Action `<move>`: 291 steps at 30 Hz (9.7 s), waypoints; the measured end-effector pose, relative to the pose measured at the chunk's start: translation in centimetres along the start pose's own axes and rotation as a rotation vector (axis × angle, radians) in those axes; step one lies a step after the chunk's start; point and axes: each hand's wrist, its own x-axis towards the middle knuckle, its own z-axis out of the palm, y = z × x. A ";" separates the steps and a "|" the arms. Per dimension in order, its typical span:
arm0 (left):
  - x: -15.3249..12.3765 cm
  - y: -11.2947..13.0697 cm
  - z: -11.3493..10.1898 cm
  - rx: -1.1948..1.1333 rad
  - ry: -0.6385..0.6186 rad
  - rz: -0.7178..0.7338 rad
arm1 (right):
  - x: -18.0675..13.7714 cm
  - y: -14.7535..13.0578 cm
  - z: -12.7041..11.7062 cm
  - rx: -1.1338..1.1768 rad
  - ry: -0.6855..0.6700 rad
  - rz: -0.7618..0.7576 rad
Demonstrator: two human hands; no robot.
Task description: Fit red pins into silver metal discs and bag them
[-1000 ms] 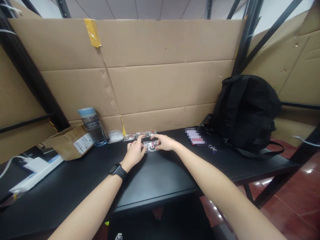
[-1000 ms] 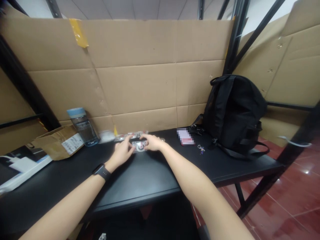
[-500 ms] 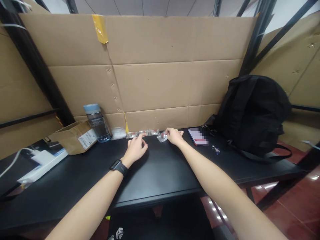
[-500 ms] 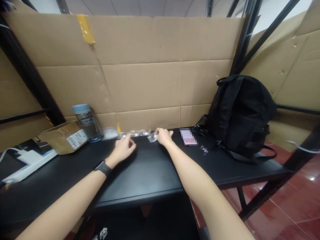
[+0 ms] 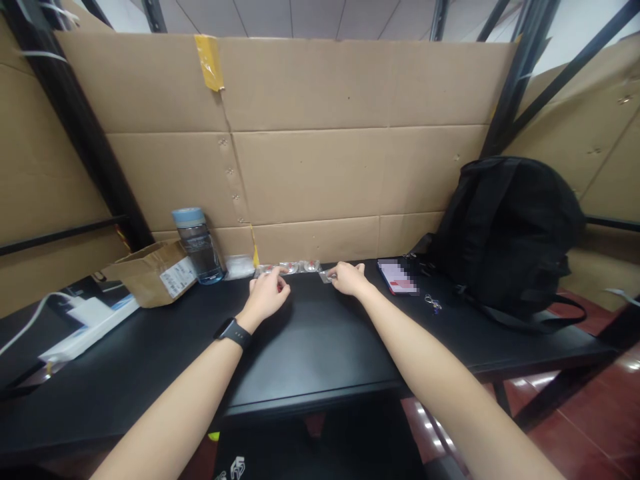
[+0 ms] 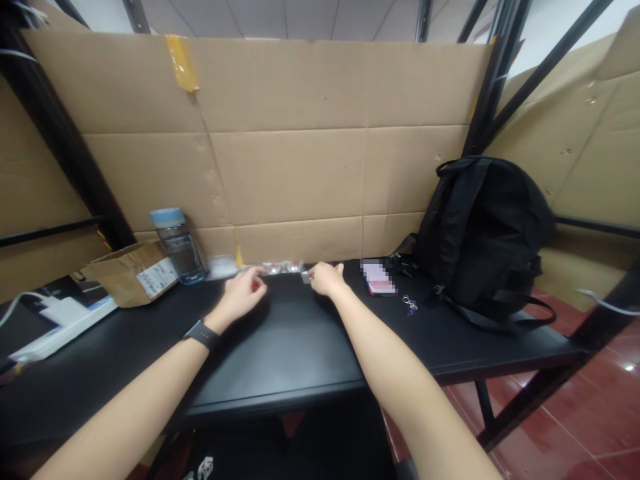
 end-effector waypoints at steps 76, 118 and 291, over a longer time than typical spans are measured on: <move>0.1 -1.1 0.0 -0.073 -0.128 0.163 | 1.3 4.7 -2.5 0.079 -0.182 -0.072; 0.2 -0.5 -0.2 -0.136 -0.086 0.237 | -0.2 8.5 0.3 0.457 -0.005 -0.005; -1.7 1.3 -0.9 -0.802 -0.117 0.092 | -6.0 -7.2 -0.6 0.770 0.324 -0.630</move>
